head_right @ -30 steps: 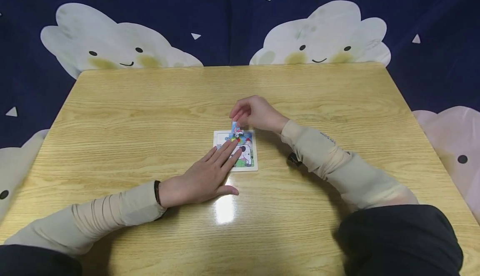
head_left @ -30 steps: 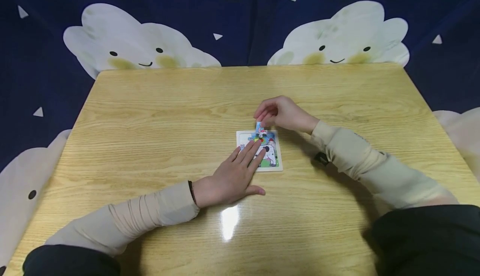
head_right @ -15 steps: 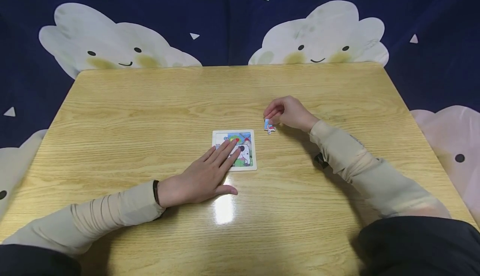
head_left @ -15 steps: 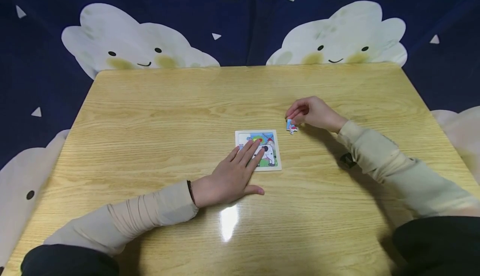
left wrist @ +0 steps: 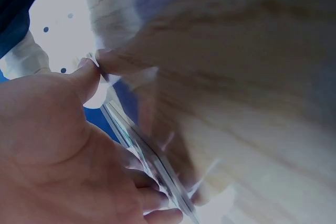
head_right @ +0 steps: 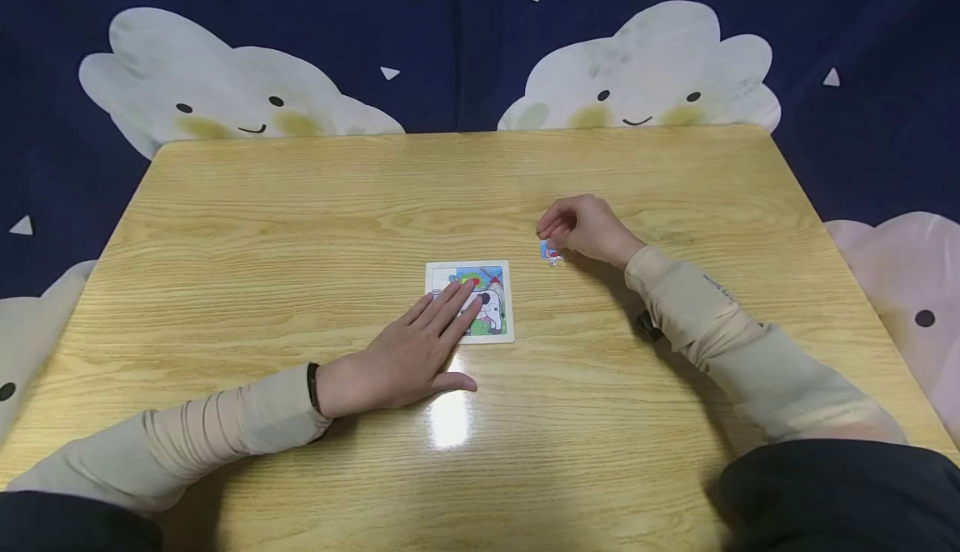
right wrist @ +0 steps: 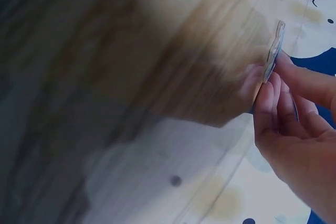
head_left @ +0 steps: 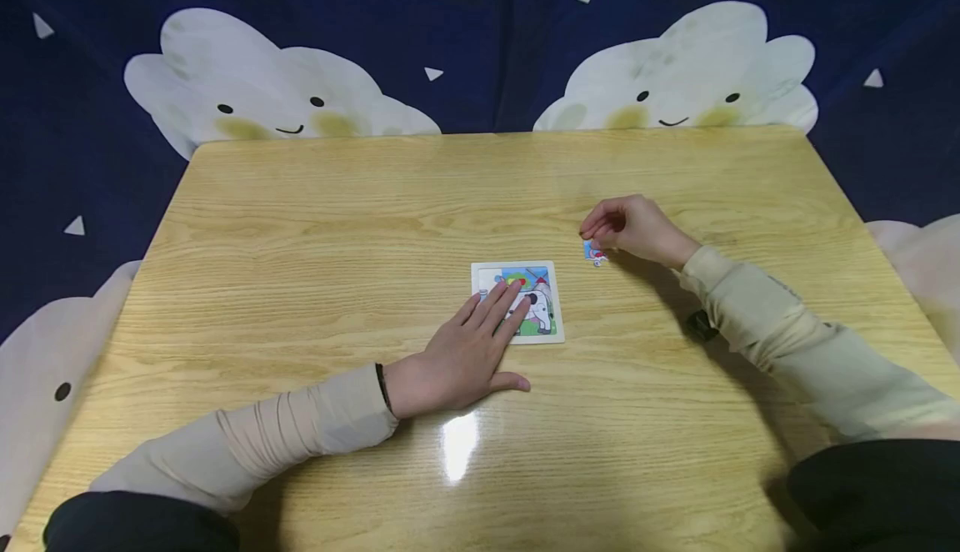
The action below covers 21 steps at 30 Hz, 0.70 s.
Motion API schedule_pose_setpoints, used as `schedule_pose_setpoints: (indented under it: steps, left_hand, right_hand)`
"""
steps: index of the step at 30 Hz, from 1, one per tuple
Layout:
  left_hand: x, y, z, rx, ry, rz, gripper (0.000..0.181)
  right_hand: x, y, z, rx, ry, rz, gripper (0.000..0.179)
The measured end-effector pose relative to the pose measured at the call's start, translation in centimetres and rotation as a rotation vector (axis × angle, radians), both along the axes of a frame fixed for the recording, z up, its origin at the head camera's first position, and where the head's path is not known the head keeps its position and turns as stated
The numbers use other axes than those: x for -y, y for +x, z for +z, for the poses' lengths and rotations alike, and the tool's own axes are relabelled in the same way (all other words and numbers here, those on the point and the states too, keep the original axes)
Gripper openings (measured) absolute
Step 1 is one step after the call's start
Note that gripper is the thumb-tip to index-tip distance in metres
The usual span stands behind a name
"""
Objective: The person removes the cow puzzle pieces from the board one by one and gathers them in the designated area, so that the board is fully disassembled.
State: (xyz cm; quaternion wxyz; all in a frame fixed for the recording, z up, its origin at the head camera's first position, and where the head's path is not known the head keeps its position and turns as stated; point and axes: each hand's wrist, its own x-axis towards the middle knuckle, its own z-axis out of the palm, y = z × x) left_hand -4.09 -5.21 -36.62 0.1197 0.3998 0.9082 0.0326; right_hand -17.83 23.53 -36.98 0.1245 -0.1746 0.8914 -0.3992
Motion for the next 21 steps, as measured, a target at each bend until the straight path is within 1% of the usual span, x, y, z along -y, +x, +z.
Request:
schedule_pose_setpoints:
  steps: [4,6,8,10,13,16,19,21]
  left_hand:
    - [0.0,0.0,0.0,0.006,0.003,0.002,0.092]
    - [-0.1,0.0,0.0,-0.005,0.001,-0.002,0.093]
    - [-0.2,0.1,0.1,-0.023,0.003,-0.014,0.093]
    - [-0.4,0.1,0.3,-0.031,0.006,-0.025,0.093]
    - [-0.8,0.1,0.5,-0.027,0.008,-0.042,0.092]
    - [-1.2,0.0,0.6,-0.014,-0.008,-0.052,0.092]
    - [-1.7,-0.1,0.6,-0.008,-0.022,-0.062,0.092]
    - [-1.9,-0.1,0.5,-0.004,-0.027,-0.070,0.092]
  right_hand:
    - [-0.1,0.2,0.5,0.007,-0.011,-0.014,0.017]
    - [-0.2,0.5,0.9,0.011,-0.018,-0.018,0.017]
    - [-0.2,1.0,1.2,0.008,-0.033,0.001,0.017]
    - [0.2,1.7,1.4,-0.008,-0.051,0.041,0.015]
    - [1.3,2.5,1.3,-0.027,-0.095,0.104,0.014]
    - [3.1,3.1,1.2,-0.042,-0.132,0.148,0.015]
    - [5.0,3.5,1.0,-0.053,-0.127,0.167,0.015]
    - [6.1,3.7,0.9,-0.066,-0.095,0.177,0.014]
